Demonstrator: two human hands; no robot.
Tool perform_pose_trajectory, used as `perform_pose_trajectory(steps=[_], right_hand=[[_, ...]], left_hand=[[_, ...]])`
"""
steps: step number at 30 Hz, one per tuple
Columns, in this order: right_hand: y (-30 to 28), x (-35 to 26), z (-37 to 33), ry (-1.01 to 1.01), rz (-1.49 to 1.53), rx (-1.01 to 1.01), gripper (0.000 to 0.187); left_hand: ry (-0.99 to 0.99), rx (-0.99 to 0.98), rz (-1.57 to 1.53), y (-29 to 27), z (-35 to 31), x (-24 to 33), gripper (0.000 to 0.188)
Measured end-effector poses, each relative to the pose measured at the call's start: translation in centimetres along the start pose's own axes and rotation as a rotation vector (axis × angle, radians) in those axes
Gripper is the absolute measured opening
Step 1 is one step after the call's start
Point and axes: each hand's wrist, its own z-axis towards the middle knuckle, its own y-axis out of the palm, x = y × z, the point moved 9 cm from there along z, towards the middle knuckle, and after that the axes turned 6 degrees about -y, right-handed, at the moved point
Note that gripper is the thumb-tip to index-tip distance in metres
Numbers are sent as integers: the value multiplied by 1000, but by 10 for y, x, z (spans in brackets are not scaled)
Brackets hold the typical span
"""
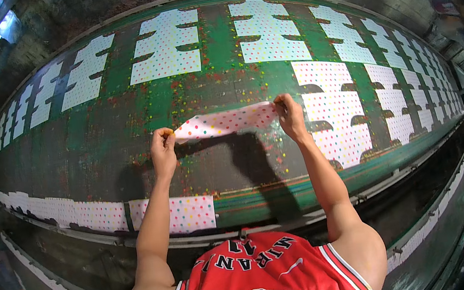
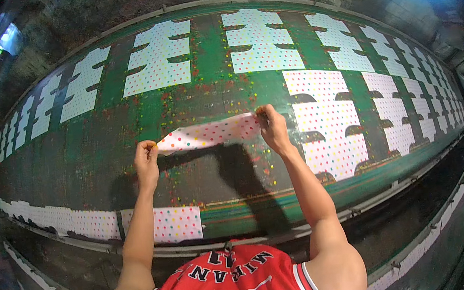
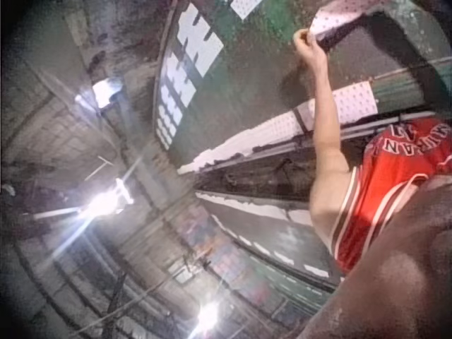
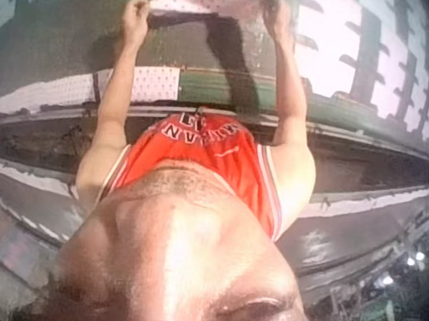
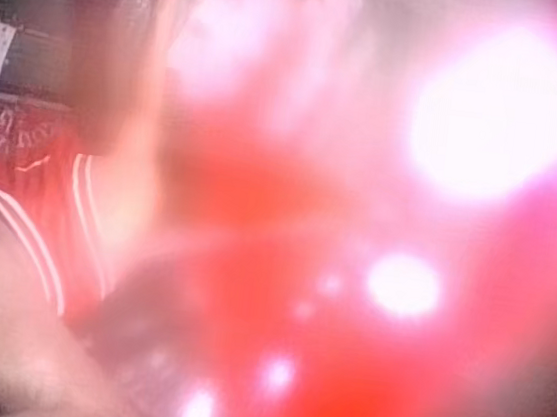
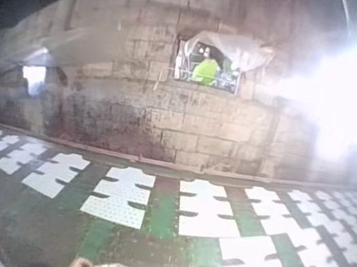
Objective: The person repeatedly picks up small white papers with colorful polka dots and places them in a row on a green surface. They smooth each paper down with their hands and continue the sequence across the surface.
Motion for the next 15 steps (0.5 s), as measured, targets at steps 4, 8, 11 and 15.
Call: perform_pose_trajectory(steps=[4, 8, 11, 15], right_hand=[[-37, -24, -31, 23, -10, 133, 21], [-62, -78, -78, -43, -114, 202, 25], [-81, -104, -84, -101, -126, 245, 27], [-98, -128, -107, -134, -140, 306, 32]], left_hand=[[106, 57, -63, -3, -19, 20, 17], [177, 41, -98, -22, -65, 40, 20], [216, 43, -115, -25, -73, 57, 23], [230, 57, -90, -25, -90, 64, 24]])
